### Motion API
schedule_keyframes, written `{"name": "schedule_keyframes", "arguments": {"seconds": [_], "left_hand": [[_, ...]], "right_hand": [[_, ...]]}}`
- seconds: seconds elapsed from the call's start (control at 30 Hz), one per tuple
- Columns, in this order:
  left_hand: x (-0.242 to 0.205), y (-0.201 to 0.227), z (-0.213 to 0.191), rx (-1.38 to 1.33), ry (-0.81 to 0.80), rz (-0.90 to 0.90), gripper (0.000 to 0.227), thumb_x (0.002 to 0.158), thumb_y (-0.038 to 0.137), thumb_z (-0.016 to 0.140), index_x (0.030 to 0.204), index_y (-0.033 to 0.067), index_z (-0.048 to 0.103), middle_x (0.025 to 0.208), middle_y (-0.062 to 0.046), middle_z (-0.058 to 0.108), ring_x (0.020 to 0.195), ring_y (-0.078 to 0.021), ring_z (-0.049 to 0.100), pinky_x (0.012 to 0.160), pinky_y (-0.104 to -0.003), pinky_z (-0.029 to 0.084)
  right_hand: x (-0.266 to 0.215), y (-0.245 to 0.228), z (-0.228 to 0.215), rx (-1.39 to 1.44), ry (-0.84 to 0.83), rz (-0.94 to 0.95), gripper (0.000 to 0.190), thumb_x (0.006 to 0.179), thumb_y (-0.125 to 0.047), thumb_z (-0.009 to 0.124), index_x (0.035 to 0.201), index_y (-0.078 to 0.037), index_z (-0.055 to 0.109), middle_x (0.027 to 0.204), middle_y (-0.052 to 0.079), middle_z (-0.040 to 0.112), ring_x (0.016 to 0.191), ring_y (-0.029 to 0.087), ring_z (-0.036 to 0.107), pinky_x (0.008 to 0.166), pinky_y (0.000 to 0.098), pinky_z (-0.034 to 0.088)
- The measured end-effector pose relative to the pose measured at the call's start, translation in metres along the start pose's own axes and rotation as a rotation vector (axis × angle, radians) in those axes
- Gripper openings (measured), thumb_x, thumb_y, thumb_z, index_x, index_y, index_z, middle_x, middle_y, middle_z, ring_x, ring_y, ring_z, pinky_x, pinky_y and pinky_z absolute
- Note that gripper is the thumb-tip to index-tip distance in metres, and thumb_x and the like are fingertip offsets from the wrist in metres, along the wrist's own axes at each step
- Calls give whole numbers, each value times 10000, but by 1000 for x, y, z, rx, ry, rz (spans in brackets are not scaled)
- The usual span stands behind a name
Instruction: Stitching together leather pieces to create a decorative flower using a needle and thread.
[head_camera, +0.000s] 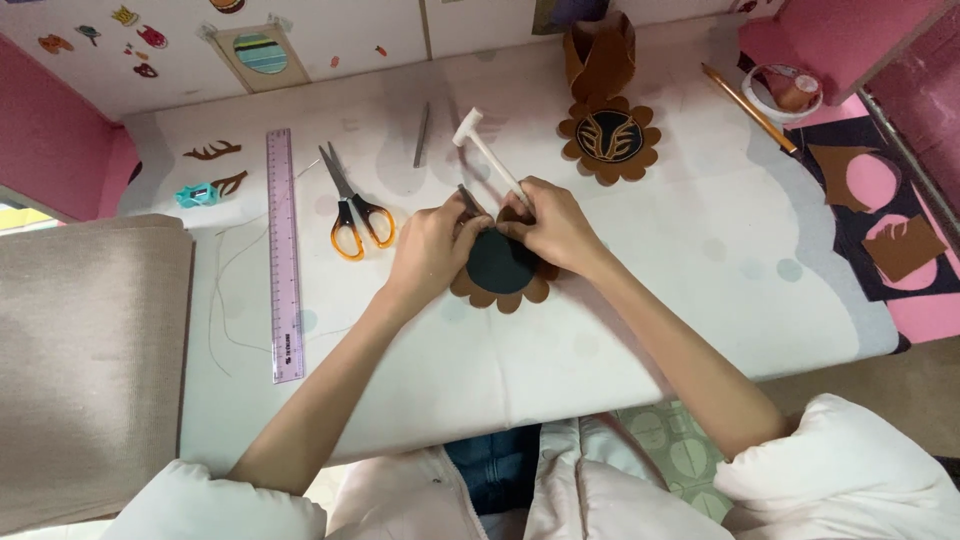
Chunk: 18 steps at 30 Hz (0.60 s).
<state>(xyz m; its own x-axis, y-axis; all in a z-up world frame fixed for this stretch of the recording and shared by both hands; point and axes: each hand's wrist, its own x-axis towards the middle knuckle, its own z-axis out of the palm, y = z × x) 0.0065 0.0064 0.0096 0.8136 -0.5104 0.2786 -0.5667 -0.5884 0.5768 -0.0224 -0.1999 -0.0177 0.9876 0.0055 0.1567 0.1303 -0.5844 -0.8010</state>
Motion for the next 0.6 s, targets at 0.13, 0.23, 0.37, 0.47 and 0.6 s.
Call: {"name": "schedule_keyframes", "arguments": {"seconds": [0.13, 0.23, 0.37, 0.47, 0.6], "left_hand": [[3, 6, 0, 8, 22, 60, 196, 982, 235, 693, 886, 67, 665, 629, -99, 701, 664, -331, 726, 642, -437, 585], [4, 5, 3, 9, 31, 117, 149, 950, 229, 722, 905, 95, 673, 647, -61, 707, 667, -292, 734, 627, -406, 592], [4, 5, 0, -12, 44, 164, 133, 926, 174, 735, 902, 65, 661, 640, -98, 700, 627, -323, 718, 588, -418, 581], [7, -1, 3, -17, 47, 174, 134, 926, 180, 741, 904, 79, 657, 646, -93, 697, 627, -316, 719, 576, -412, 577], [5, 1, 1, 4, 58, 188, 134, 921, 182, 748, 890, 91, 655, 637, -73, 698, 602, -282, 720, 559, -382, 584]], "right_hand": [[-6, -15, -6, 25, 47, 9, 275, 809, -149, 830, 832, -55, 571, 743, 110, 562, 730, 292, 598, 668, 385, 470], [-13, -25, -25, 33, 151, 16, 281, 885, -190, 774, 782, -57, 549, 662, 152, 572, 666, 276, 596, 621, 379, 468], [-21, -17, -70, 197, 186, 66, 324, 1055, -320, 512, 810, -140, 622, 655, 33, 580, 627, 159, 566, 613, 304, 472], [-55, -74, -117, 181, 232, 46, 339, 1071, -304, 470, 814, -114, 584, 634, 44, 494, 595, 162, 525, 577, 289, 450], [-85, -20, -111, -303, 584, -294, 348, 1166, -161, 366, 973, 8, 601, 789, 165, 442, 759, 290, 422, 757, 424, 318]]}}
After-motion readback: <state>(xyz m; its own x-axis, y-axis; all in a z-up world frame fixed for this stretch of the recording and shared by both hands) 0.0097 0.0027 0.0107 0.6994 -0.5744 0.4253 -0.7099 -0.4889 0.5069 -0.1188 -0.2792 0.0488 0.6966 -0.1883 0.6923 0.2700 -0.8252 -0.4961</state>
